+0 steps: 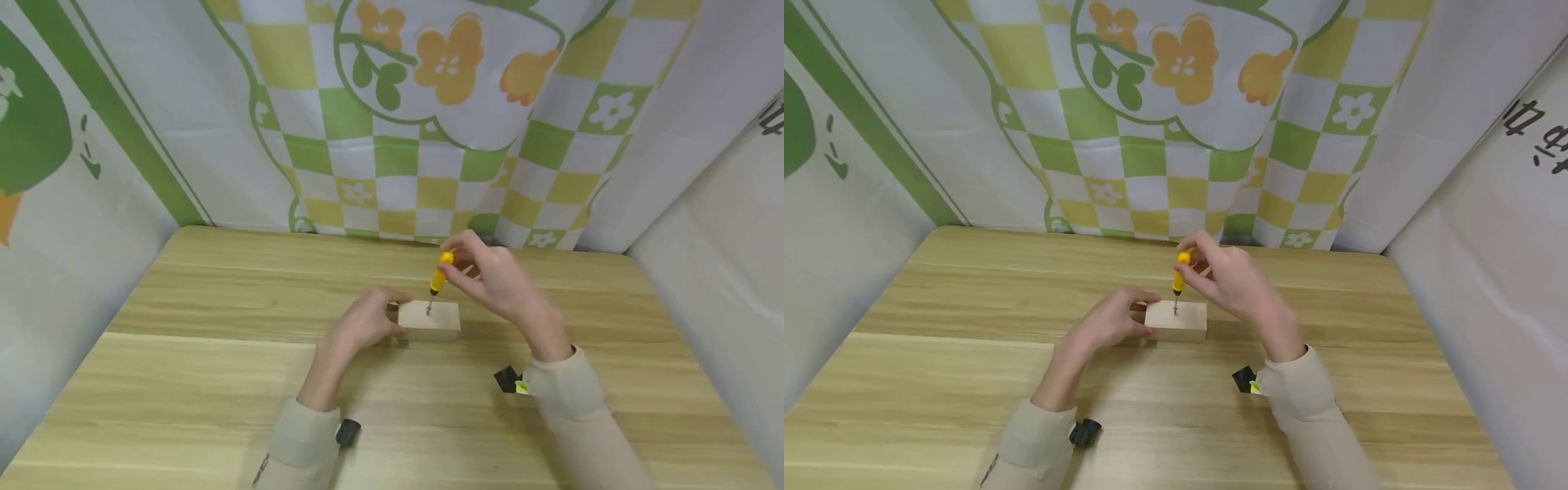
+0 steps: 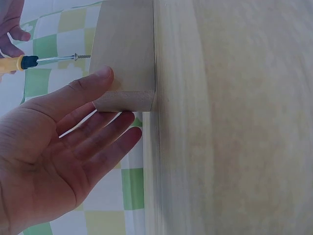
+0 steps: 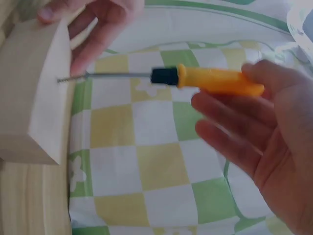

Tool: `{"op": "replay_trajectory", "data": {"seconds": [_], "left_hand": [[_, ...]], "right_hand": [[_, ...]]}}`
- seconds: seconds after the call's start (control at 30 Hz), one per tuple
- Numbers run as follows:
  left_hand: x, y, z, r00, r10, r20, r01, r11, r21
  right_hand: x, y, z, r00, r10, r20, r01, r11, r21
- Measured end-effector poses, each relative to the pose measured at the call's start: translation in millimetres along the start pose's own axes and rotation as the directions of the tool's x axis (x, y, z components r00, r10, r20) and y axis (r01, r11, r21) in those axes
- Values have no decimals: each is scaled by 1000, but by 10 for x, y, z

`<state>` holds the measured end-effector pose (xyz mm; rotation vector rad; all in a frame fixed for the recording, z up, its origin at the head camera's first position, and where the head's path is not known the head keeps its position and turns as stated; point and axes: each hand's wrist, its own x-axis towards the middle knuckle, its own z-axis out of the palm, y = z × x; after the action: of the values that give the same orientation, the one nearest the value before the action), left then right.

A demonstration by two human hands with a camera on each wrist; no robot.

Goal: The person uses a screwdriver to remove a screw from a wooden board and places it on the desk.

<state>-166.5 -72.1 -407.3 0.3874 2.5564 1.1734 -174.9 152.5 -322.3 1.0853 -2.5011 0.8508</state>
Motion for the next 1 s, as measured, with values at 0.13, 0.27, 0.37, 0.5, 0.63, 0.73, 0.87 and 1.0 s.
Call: {"op": "replay_trajectory", "data": {"seconds": [0.13, 0.27, 0.37, 0.5, 0.63, 0.73, 0.87, 1.0], "left_hand": [[15, -9, -14, 1000, -9, -1, 9, 999, 34], [24, -16, -16, 1000, -10, -8, 10, 999, 47], [17, -20, -9, 1000, -13, -6, 13, 999, 34], [-1, -34, -5, 1000, -15, -8, 15, 1000, 21], [-10, -32, -7, 1000, -25, -10, 25, 1000, 3], [-13, -25, -10, 999, -33, -6, 33, 999, -9], [1, -15, -8, 1000, -16, -5, 16, 1000, 7], [8, -15, -6, 1000, -12, -7, 12, 1000, 14]], "right_hand": [[-7, -82, 78, 996, -7, -91, -1, 996, -90], [8, -158, 162, 975, -53, -216, 12, 983, -185], [29, -197, 224, 956, -44, -290, -8, 985, -174], [46, -253, 264, 948, -46, -313, -3, 988, -156], [56, -271, 265, 949, -36, -314, 4, 995, -101], [66, -255, 271, 946, -3, -324, -4, 1000, -22], [66, -254, 278, 948, 3, -318, 3, 1000, 19], [63, -269, 283, 950, 11, -312, 2, 999, 41]]}}
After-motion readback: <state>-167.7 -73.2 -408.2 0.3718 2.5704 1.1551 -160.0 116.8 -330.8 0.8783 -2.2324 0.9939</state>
